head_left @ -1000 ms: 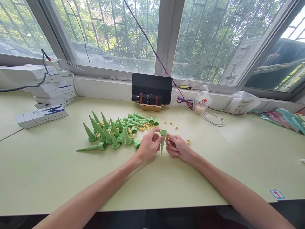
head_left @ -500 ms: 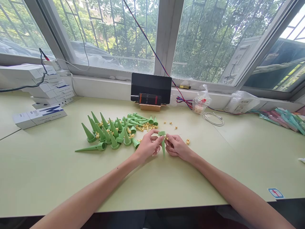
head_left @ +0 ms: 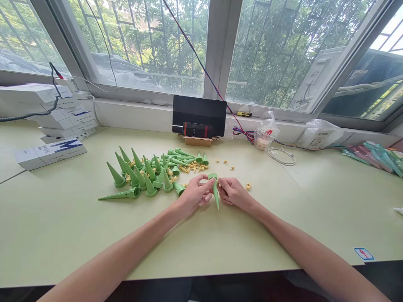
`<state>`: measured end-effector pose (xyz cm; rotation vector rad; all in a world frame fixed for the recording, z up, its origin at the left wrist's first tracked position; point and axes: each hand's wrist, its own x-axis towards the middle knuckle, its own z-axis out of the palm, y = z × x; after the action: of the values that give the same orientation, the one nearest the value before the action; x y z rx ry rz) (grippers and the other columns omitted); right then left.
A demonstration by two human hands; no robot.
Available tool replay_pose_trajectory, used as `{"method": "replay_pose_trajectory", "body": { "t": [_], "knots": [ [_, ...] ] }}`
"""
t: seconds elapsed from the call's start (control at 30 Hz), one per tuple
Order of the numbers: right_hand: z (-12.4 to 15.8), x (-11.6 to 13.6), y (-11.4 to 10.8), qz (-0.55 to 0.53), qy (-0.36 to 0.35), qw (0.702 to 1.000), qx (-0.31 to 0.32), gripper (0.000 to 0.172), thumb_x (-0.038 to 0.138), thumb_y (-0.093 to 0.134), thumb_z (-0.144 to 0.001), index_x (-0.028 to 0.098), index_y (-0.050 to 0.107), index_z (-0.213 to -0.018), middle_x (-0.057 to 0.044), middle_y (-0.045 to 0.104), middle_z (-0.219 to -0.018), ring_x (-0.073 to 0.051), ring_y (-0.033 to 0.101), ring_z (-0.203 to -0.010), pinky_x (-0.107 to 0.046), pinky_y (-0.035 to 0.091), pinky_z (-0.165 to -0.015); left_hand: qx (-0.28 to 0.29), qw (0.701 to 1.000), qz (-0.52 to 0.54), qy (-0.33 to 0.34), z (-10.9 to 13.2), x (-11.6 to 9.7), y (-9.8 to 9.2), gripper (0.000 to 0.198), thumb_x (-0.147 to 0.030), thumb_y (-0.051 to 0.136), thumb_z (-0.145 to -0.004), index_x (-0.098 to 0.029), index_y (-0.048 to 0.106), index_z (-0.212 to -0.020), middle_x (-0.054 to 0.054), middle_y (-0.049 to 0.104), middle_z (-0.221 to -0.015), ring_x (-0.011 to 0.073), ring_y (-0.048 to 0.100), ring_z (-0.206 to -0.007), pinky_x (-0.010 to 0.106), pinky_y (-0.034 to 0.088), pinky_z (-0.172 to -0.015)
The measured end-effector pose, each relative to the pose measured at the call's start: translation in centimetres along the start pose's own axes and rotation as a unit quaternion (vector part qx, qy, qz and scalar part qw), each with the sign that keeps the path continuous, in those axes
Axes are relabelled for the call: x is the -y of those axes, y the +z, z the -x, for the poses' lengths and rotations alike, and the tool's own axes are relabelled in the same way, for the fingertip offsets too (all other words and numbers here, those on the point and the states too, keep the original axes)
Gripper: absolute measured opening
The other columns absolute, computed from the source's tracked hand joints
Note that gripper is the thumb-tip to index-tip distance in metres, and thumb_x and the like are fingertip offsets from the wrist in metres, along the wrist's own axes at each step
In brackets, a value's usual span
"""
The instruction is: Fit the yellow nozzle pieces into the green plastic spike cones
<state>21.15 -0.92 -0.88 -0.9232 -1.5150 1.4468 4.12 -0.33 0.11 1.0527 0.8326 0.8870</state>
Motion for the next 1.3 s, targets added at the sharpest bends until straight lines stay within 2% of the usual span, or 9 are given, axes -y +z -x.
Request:
{"method": "replay_pose_trajectory", "body": {
  "t": [0.43, 0.67, 0.87, 1.13, 1.23, 1.3],
  "knots": [
    [-0.08, -0.38, -0.14, 0.05, -0.021, 0.999, -0.009, 0.046, 0.059, 0.05, -0.092, 0.022, 0.048, -0.065, 0.007, 0.037, -0.04, -0.008, 0.029, -0.033, -0.025, 0.027, -0.036, -0.001, 0.999, 0.027, -0.032, -0.05, -0.3, -0.07, 0.044, -0.047, 0.08, -0.072, -0.017, 0.053, -0.091, -0.005, 0.052, -0.06, 0.0008, 0.032, -0.039, 0.012, 0.019, -0.032],
    [-0.11, -0.76, 0.03, 0.096, -0.042, 0.993, -0.053, 0.048, 0.056, 0.047, -0.095, 0.02, 0.047, -0.063, 0.007, 0.035, -0.044, -0.007, 0.03, -0.035, -0.024, 0.028, -0.038, 0.003, 0.999, 0.037, -0.035, -0.28, -0.4, 0.04, 0.041, -0.043, 0.076, -0.078, -0.014, 0.056, -0.1, 0.0, 0.058, -0.064, 0.0019, 0.034, -0.04, 0.013, 0.022, -0.033],
    [-0.13, -0.96, -0.08, 0.163, -0.078, 0.981, -0.069, 0.052, 0.056, 0.046, -0.095, 0.019, 0.047, -0.06, 0.006, 0.033, -0.045, -0.008, 0.028, -0.04, -0.024, 0.025, -0.042, 0.003, 0.999, -0.026, -0.043, -0.48, -0.38, -0.37, 0.045, -0.044, 0.07, -0.081, -0.02, 0.055, -0.115, 0.001, 0.063, -0.063, 0.0061, 0.042, -0.041, 0.016, 0.024, -0.036],
    [-0.05, -0.35, 0.08, 0.238, -0.108, 0.962, -0.081, 0.055, 0.053, 0.045, -0.096, 0.018, 0.044, -0.054, 0.004, 0.033, -0.047, -0.009, 0.031, -0.046, -0.025, 0.027, -0.048, 0.01, 0.996, -0.075, -0.051, -0.18, -0.72, -0.12, 0.043, -0.05, 0.069, -0.079, -0.018, 0.059, -0.105, 0.001, 0.063, -0.064, 0.0063, 0.042, -0.043, 0.017, 0.025, -0.038],
    [-0.07, -0.22, 0.04, 0.25, -0.12, 0.954, -0.114, 0.057, 0.053, 0.044, -0.096, 0.018, 0.043, -0.052, 0.004, 0.034, -0.046, -0.009, 0.032, -0.046, -0.025, 0.028, -0.049, -0.023, 0.994, -0.106, -0.031, -0.18, -0.73, 0.01, 0.044, -0.052, 0.067, -0.08, -0.019, 0.056, -0.106, 0.0, 0.064, -0.065, 0.0064, 0.04, -0.041, 0.018, 0.026, -0.039],
    [-0.11, -0.14, -0.14, 0.25, -0.127, 0.945, -0.166, 0.058, 0.054, 0.044, -0.096, 0.018, 0.043, -0.05, 0.003, 0.036, -0.046, -0.01, 0.033, -0.046, -0.026, 0.029, -0.05, -0.06, 0.985, -0.162, 0.016, -0.2, -0.55, -0.04, 0.041, -0.051, 0.063, -0.082, -0.02, 0.052, -0.107, -0.002, 0.063, -0.062, 0.0072, 0.04, -0.039, 0.019, 0.029, -0.039]
  ]
}}
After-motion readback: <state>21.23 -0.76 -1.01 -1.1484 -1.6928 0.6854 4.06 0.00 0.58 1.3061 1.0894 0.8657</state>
